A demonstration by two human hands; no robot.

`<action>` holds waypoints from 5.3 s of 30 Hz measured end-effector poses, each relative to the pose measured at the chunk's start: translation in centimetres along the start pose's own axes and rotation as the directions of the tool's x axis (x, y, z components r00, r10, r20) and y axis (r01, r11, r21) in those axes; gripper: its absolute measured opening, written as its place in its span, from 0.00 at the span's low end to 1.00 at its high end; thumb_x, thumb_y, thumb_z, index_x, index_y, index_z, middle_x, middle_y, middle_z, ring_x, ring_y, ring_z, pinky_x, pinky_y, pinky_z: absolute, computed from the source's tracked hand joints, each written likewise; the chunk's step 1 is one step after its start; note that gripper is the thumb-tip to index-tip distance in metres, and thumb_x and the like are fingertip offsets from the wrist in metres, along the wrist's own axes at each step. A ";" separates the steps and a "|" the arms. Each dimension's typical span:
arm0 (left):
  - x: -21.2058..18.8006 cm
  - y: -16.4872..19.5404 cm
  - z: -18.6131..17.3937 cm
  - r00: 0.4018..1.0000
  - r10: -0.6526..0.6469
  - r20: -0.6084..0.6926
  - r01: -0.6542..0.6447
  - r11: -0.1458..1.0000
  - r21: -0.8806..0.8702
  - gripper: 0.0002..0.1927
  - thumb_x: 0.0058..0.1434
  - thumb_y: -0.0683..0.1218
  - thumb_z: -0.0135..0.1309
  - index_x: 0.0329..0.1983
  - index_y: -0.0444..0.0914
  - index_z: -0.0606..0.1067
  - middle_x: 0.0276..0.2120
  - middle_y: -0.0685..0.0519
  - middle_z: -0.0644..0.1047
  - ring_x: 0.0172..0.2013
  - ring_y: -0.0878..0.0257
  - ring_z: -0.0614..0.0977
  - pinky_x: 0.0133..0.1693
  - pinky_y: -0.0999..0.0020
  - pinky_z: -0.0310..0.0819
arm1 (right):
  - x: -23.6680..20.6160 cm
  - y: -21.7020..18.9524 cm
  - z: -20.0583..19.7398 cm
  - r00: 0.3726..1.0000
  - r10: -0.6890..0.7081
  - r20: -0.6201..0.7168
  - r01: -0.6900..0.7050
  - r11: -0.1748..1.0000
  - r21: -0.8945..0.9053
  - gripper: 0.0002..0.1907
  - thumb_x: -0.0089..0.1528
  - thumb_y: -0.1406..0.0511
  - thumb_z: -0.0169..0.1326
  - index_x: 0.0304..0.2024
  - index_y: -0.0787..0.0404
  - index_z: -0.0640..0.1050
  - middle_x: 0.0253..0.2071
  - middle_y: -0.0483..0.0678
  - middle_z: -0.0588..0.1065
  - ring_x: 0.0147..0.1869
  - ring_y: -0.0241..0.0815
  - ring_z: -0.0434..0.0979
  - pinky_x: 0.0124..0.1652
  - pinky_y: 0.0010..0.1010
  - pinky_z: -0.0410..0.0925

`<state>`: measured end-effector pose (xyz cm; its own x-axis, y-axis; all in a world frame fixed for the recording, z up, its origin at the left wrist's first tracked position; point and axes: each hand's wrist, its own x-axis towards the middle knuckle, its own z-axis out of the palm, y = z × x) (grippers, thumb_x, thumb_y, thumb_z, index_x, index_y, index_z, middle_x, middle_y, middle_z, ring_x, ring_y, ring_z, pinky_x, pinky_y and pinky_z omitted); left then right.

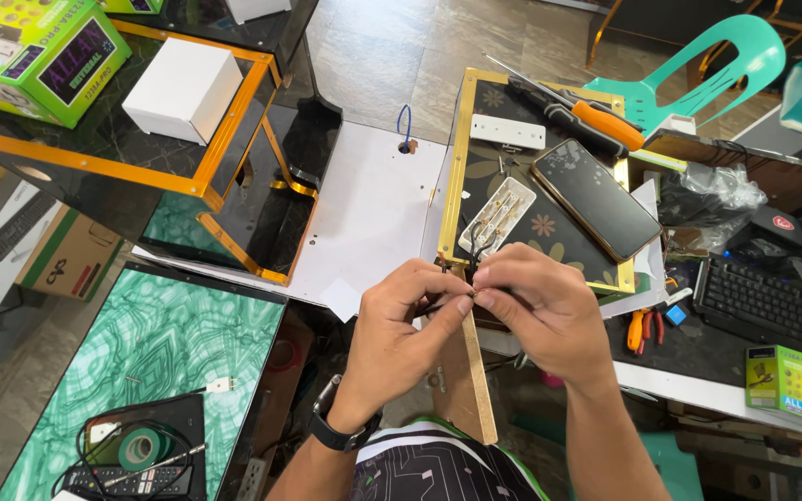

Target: The person uses a screwdriver to unscrew and open a power strip on a workbench, then strips insulation from the ends of wires by hand and works on the internal components. They briefly handle a smartphone on the desk and later scroll through an app on it.

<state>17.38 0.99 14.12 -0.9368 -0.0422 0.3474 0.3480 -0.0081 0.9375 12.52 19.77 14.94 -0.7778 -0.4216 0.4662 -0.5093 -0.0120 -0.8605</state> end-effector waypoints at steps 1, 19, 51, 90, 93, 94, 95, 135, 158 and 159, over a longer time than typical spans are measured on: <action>0.0 0.0 0.0 1.000 -0.005 -0.003 0.005 1.000 -0.008 0.06 0.62 0.38 0.62 0.42 0.35 0.81 0.33 0.55 0.77 0.31 0.72 0.74 0.33 0.76 0.70 | 0.1 -0.1 0.0 0.998 -0.069 0.007 0.069 0.990 -0.124 0.08 0.62 0.76 0.61 0.43 0.65 0.80 0.40 0.49 0.78 0.39 0.35 0.78 0.38 0.22 0.71; 0.2 -2.7 -1.6 0.919 -0.342 0.198 0.380 0.903 -0.203 0.09 0.66 0.43 0.58 0.42 0.32 0.81 0.31 0.59 0.78 0.33 0.74 0.71 0.34 0.78 0.65 | 1.1 -0.3 0.2 0.955 -0.267 0.126 0.294 0.903 -0.314 0.12 0.53 0.79 0.62 0.37 0.63 0.83 0.35 0.47 0.77 0.39 0.44 0.79 0.38 0.30 0.72; 0.3 0.8 0.5 0.869 0.473 0.144 -0.447 0.626 0.639 0.08 0.59 0.36 0.58 0.41 0.37 0.75 0.39 0.52 0.78 0.40 0.55 0.81 0.46 0.57 0.63 | 0.1 2.1 -1.2 0.724 0.620 0.301 -0.688 0.615 0.385 0.05 0.65 0.70 0.53 0.33 0.65 0.73 0.25 0.43 0.64 0.25 0.33 0.60 0.26 0.26 0.56; 1.8 1.2 4.0 0.829 0.440 0.345 -0.559 0.631 0.538 0.10 0.55 0.36 0.63 0.39 0.37 0.75 0.37 0.53 0.76 0.36 0.55 0.79 0.38 0.59 0.64 | -3.5 -2.4 -4.6 0.863 -0.432 0.263 0.468 0.487 -0.737 0.14 0.59 0.73 0.64 0.45 0.70 0.75 0.41 0.51 0.72 0.39 0.48 0.74 0.41 0.40 0.69; 1.7 1.1 4.5 0.828 0.429 0.360 -0.560 0.635 0.532 0.10 0.55 0.36 0.62 0.39 0.38 0.75 0.37 0.53 0.76 0.37 0.55 0.79 0.40 0.59 0.65 | -4.1 -2.0 -5.1 0.882 -0.391 0.262 0.445 0.511 -0.735 0.12 0.59 0.73 0.63 0.43 0.69 0.75 0.40 0.52 0.72 0.37 0.49 0.73 0.40 0.40 0.68; 1.7 1.1 4.7 0.828 0.427 0.363 -0.561 0.636 0.530 0.11 0.55 0.36 0.62 0.39 0.38 0.75 0.37 0.53 0.76 0.37 0.55 0.79 0.40 0.59 0.66 | -4.3 -1.9 -5.3 0.893 -0.371 0.255 0.429 0.528 -0.733 0.11 0.59 0.73 0.62 0.42 0.68 0.74 0.39 0.52 0.71 0.37 0.50 0.73 0.39 0.40 0.67; 1.7 1.1 4.8 0.820 0.436 0.370 -0.572 0.628 0.528 0.11 0.54 0.36 0.62 0.39 0.38 0.76 0.38 0.54 0.76 0.37 0.55 0.79 0.41 0.59 0.66 | -4.6 -1.7 -5.3 0.952 -0.250 0.175 0.300 0.666 -0.683 0.09 0.61 0.73 0.60 0.42 0.67 0.75 0.38 0.51 0.72 0.36 0.47 0.73 0.37 0.38 0.67; 1.3 1.0 10.7 0.866 0.387 0.315 -0.471 0.424 0.774 0.11 0.54 0.36 0.58 0.42 0.37 0.77 0.41 0.54 0.78 0.34 0.58 0.78 0.41 0.59 0.68 | -4.1 1.8 -11.0 0.970 0.150 0.193 -0.113 0.976 -0.188 0.03 0.67 0.71 0.52 0.39 0.66 0.74 0.34 0.49 0.71 0.34 0.39 0.72 0.35 0.29 0.66; -0.9 2.1 14.0 0.938 0.344 0.048 -0.265 0.619 0.739 0.27 0.64 0.36 0.56 0.67 0.35 0.69 0.39 0.57 0.82 0.33 0.60 0.81 0.36 0.63 0.70 | -5.4 2.3 -13.5 0.949 0.218 0.228 -0.193 0.973 -0.130 0.03 0.65 0.70 0.54 0.38 0.66 0.75 0.32 0.47 0.71 0.32 0.37 0.69 0.33 0.28 0.64; -1.0 2.2 14.1 0.937 0.344 0.065 -0.274 0.606 0.747 0.26 0.64 0.36 0.56 0.67 0.37 0.70 0.39 0.57 0.83 0.33 0.60 0.81 0.35 0.63 0.71 | -5.4 2.3 -13.6 0.954 0.192 0.231 -0.164 0.977 -0.135 0.02 0.65 0.71 0.54 0.39 0.66 0.75 0.33 0.47 0.71 0.33 0.38 0.70 0.34 0.28 0.65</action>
<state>18.55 15.06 16.16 -0.7602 0.0227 0.6493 0.4406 0.7525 0.4895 10.55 34.36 13.28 -0.7545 -0.6140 0.2316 -0.4197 0.1802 -0.8896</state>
